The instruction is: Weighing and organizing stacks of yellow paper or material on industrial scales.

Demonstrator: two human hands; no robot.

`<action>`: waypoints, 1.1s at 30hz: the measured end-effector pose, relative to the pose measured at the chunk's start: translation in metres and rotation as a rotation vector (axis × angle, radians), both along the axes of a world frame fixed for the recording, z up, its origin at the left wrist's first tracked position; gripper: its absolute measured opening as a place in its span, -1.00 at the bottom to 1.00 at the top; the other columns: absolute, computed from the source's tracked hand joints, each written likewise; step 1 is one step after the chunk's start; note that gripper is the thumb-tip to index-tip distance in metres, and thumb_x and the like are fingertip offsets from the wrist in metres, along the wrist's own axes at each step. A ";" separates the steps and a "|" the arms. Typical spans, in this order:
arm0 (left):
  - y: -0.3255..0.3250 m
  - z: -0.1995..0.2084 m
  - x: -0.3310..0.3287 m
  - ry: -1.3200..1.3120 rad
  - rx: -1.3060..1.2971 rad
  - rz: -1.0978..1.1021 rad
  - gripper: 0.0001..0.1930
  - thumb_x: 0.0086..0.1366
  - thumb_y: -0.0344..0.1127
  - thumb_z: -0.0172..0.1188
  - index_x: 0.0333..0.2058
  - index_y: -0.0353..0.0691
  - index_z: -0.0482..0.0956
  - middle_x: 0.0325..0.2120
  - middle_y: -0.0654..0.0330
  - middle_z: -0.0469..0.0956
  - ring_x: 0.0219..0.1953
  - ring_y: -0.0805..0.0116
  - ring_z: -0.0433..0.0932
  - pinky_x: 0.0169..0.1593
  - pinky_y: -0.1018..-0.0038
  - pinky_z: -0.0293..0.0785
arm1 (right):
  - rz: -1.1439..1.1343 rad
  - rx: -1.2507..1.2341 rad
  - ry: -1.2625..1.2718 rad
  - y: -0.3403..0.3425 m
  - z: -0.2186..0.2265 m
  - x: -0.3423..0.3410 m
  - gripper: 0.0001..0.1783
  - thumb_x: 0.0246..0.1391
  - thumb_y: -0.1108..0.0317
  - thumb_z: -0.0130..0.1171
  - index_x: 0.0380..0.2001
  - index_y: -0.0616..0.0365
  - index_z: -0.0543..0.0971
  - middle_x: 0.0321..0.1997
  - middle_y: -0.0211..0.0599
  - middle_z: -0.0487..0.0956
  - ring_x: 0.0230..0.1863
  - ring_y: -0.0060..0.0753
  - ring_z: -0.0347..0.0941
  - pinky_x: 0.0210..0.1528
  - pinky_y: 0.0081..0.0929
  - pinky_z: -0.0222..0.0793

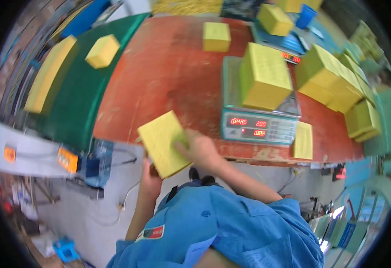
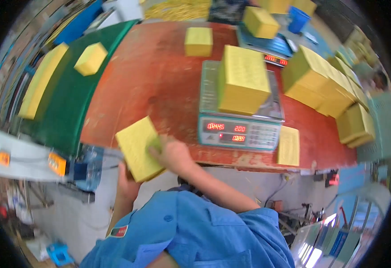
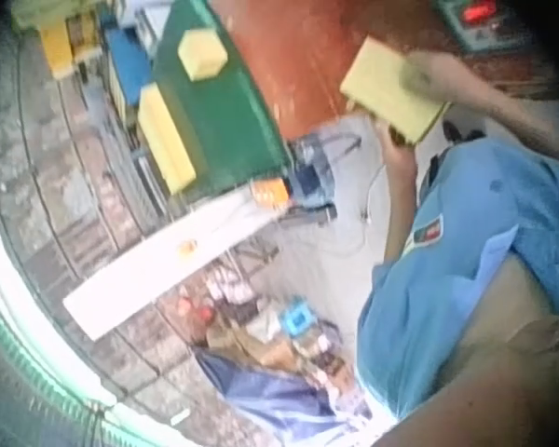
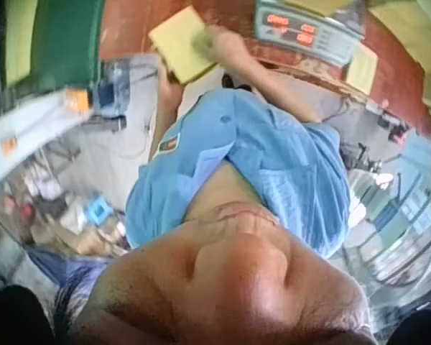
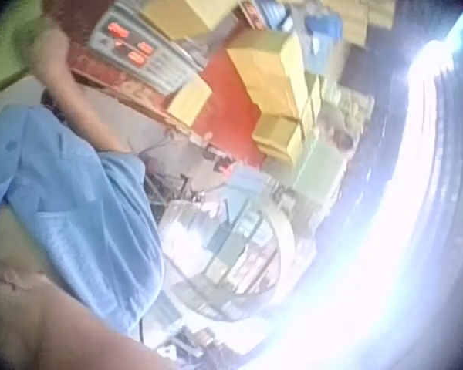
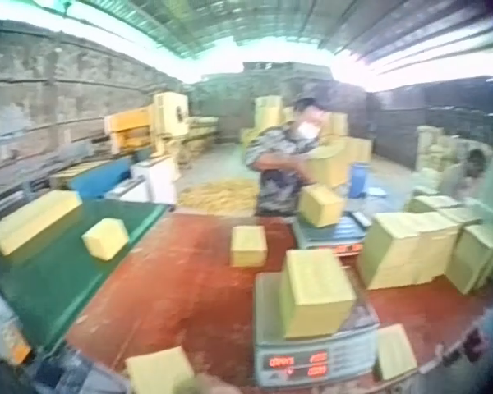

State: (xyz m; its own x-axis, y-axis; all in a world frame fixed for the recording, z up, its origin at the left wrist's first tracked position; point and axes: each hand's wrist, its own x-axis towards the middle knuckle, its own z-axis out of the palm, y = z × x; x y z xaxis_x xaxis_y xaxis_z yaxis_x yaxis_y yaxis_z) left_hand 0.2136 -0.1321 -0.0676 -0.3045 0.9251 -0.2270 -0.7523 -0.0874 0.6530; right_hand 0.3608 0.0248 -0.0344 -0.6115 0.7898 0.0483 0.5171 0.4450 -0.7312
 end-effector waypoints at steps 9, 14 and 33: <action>0.014 -0.007 -0.024 0.192 -0.094 -0.118 -0.35 0.34 -0.17 -0.05 0.36 -0.09 0.00 0.27 0.08 0.19 0.30 0.10 0.23 0.31 0.15 0.21 | -0.006 -0.095 0.025 -0.005 -0.003 -0.006 -0.42 0.13 -0.04 0.15 -0.13 0.35 0.40 -0.19 0.22 0.52 -0.18 0.28 0.51 -0.10 0.01 0.44; 0.014 -0.012 -0.029 0.095 -0.195 -0.081 -0.32 0.31 -0.07 0.01 0.33 -0.15 0.07 0.23 0.04 0.26 0.27 0.08 0.26 0.29 0.12 0.23 | 0.087 -0.200 0.204 0.009 -0.009 0.005 -0.36 0.16 0.00 0.14 0.03 0.41 0.42 -0.09 0.21 0.53 -0.07 0.14 0.52 -0.03 -0.10 0.45; 0.308 0.233 0.125 0.412 0.152 -0.457 -0.44 0.28 0.08 0.10 0.15 -0.12 0.40 0.03 0.16 0.48 0.06 0.21 0.45 0.09 0.12 0.38 | -0.248 -0.427 0.883 0.216 0.164 0.205 -0.56 0.24 0.12 0.05 0.00 0.25 0.53 -0.27 -0.37 0.58 -0.33 -0.57 0.46 -0.28 -0.55 0.37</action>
